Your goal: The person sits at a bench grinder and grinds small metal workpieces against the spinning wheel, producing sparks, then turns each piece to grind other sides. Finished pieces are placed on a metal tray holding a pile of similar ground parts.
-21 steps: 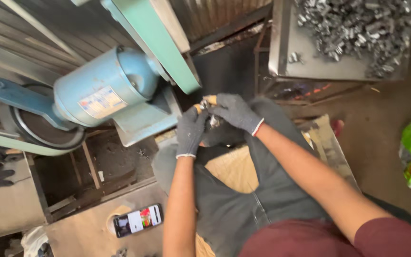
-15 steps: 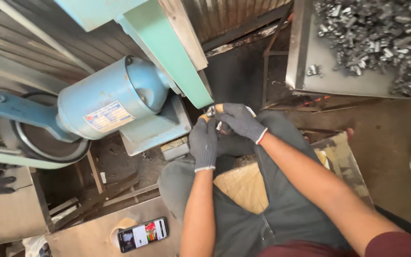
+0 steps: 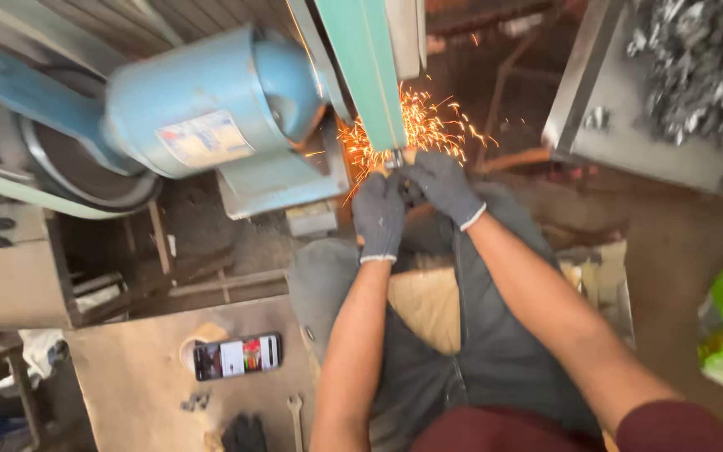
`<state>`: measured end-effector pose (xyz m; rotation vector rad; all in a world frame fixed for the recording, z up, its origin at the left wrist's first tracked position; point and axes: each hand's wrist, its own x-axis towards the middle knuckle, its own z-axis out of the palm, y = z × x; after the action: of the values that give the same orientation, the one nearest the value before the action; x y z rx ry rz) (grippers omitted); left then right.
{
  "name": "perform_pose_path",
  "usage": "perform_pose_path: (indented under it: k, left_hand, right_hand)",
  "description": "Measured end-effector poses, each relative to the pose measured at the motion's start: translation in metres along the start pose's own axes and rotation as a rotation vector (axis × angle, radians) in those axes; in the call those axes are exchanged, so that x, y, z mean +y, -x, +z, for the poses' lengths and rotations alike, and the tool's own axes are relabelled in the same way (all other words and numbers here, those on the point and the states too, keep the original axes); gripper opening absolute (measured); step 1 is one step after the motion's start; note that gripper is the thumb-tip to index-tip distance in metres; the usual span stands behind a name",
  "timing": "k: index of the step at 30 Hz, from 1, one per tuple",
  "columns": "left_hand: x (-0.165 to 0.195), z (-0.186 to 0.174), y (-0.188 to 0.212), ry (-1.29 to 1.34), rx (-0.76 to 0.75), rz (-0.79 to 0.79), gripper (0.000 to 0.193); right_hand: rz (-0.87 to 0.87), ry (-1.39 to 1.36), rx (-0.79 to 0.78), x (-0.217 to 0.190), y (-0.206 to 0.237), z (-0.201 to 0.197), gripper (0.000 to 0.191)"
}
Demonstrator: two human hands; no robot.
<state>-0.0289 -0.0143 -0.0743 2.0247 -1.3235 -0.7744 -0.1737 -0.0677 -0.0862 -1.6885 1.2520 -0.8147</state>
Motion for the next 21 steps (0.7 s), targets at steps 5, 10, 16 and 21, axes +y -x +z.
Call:
perform_pose_path:
  k: [5,10,16,21]
  left_hand:
    - [0.044,-0.032,0.0,0.102,-0.019,0.071,0.037]
    - [0.045,-0.022,-0.009,0.245,-0.01,0.102,0.035]
    - [0.066,-0.043,-0.018,0.169,-0.068,0.079,0.038]
    - [0.06,-0.063,0.012,0.125,-0.026,0.291,0.038]
  right_hand:
    - [0.114,-0.369,0.043,-0.03,0.012,-0.019,0.023]
    - [0.183,-0.418,0.129,-0.027,0.005,-0.012,0.018]
    - [0.078,-0.362,0.105,-0.026,-0.004,-0.017,0.02]
    - [-0.083,-0.038,0.036,-0.022,0.028,-0.02,0.025]
